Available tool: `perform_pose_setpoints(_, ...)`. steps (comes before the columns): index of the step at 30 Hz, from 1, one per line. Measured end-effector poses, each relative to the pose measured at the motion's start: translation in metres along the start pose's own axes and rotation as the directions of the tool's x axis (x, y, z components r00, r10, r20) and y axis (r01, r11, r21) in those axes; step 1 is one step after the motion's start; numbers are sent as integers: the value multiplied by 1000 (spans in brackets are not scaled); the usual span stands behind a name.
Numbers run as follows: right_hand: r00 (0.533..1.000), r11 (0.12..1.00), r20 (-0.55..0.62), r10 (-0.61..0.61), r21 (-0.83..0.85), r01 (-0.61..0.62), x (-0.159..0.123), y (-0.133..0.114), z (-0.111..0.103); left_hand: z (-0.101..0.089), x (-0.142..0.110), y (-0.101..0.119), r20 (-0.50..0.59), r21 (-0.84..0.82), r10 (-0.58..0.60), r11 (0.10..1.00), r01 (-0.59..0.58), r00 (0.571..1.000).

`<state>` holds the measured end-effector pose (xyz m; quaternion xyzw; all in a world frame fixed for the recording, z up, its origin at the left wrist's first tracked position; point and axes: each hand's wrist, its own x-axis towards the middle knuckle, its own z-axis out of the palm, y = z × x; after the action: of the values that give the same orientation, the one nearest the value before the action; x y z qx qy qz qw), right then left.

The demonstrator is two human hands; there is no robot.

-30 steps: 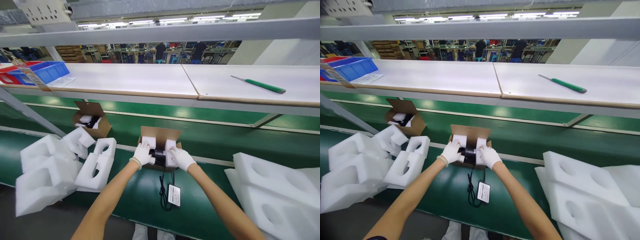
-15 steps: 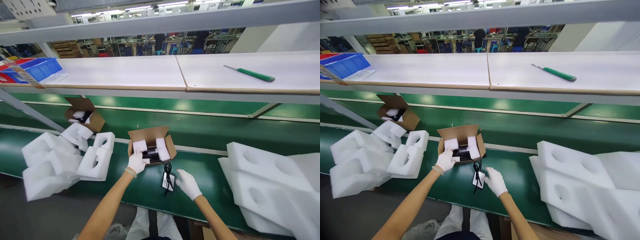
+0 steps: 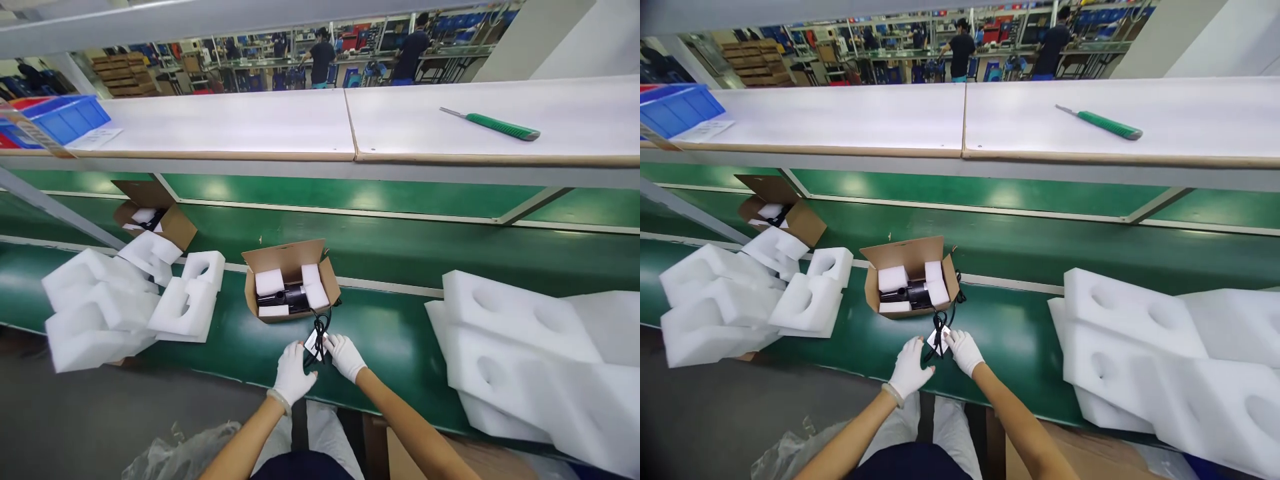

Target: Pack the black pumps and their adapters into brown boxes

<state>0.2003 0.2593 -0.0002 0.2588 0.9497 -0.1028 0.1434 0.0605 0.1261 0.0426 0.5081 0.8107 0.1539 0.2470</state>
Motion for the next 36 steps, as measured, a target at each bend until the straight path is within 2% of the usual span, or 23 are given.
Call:
perform_pose_setpoints(2, 999, 999, -45, -31, -40, 29, 9, 2, -3, 7, 10, 9, 69, 24, 12, 1000, -14, 998)
perform_pose_setpoints(3, 996, 997, -53, -65, -54, 62, 15, 3, -7, 10, 14, 13, 64, 23, 13, 1000, -15, 998)
perform_pose_setpoints(6, 982, 979, 17, -191, -76, 191, 33, 5, -21, 24, 7, 26, -91, -37, 30, 999, -33, 995)
perform_pose_setpoints(9, 961, 966, 171, -216, -106, 236, 37, 0, -35, 43, -18, 36, -203, -94, 170, 977, -192, 964)
perform_pose_setpoints(11, 946, 968, 258, -197, -102, 230, 28, -6, -42, 52, -29, 42, -174, -89, 229, 965, -247, 958)
perform_pose_setpoints(14, 935, 981, 301, -189, 7, 196, -3, -10, -55, 52, -28, 50, -34, -41, 206, 977, -207, 978)
perform_pose_setpoints(16, 936, 975, 281, -212, 126, 183, -29, -3, -72, 41, -23, 54, 104, -52, 220, 975, -215, 970)
perform_pose_setpoints(18, 931, 945, 247, -267, 258, 202, -52, 14, -98, 23, -24, 58, 224, -135, 306, 950, -281, 925)
perform_pose_setpoints(19, 930, 927, 224, -290, 306, 215, -61, 24, -114, 11, -28, 60, 245, -203, 372, 923, -328, 895)
perform_pose_setpoints(21, 936, 914, 164, -312, 320, 249, -70, 43, -146, -17, -42, 64, 184, -359, 527, 821, -443, 829)
perform_pose_setpoints(23, 931, 917, 88, -355, 227, 328, -69, 51, -169, -48, -60, 69, 36, -482, 643, 682, -550, 765)
perform_pose_setpoints(24, 914, 906, 50, -403, 159, 391, -65, 48, -175, -63, -68, 72, -34, -514, 668, 627, -585, 744)
perform_pose_setpoints(25, 883, 880, 20, -469, 87, 466, -58, 41, -176, -78, -75, 74, -93, -534, 669, 592, -604, 737)
perform_pose_setpoints(27, 808, 808, -22, -589, -42, 588, -41, 16, -166, -105, -84, 80, -190, -548, 631, 568, -614, 752)
perform_pose_setpoints(29, 786, 788, -73, -614, -117, 604, -21, -12, -149, -126, -87, 86, -291, -540, 579, 558, -630, 762)
perform_pose_setpoints(31, 806, 822, -162, -570, -97, 561, -1, -32, -134, -141, -88, 90, -387, -522, 545, 536, -664, 744)
perform_pose_setpoints(33, 842, 876, -283, -460, 12, 482, 17, -39, -129, -152, -87, 90, -458, -506, 515, 520, -689, 725)
perform_pose_setpoints(35, 886, 921, -377, -269, 168, 351, 34, -35, -133, -158, -83, 85, -503, -490, 457, 548, -678, 733)
perform_pose_setpoints(36, 909, 933, -385, -158, 242, 265, 43, -31, -137, -159, -79, 80, -525, -490, 411, 570, -660, 745)
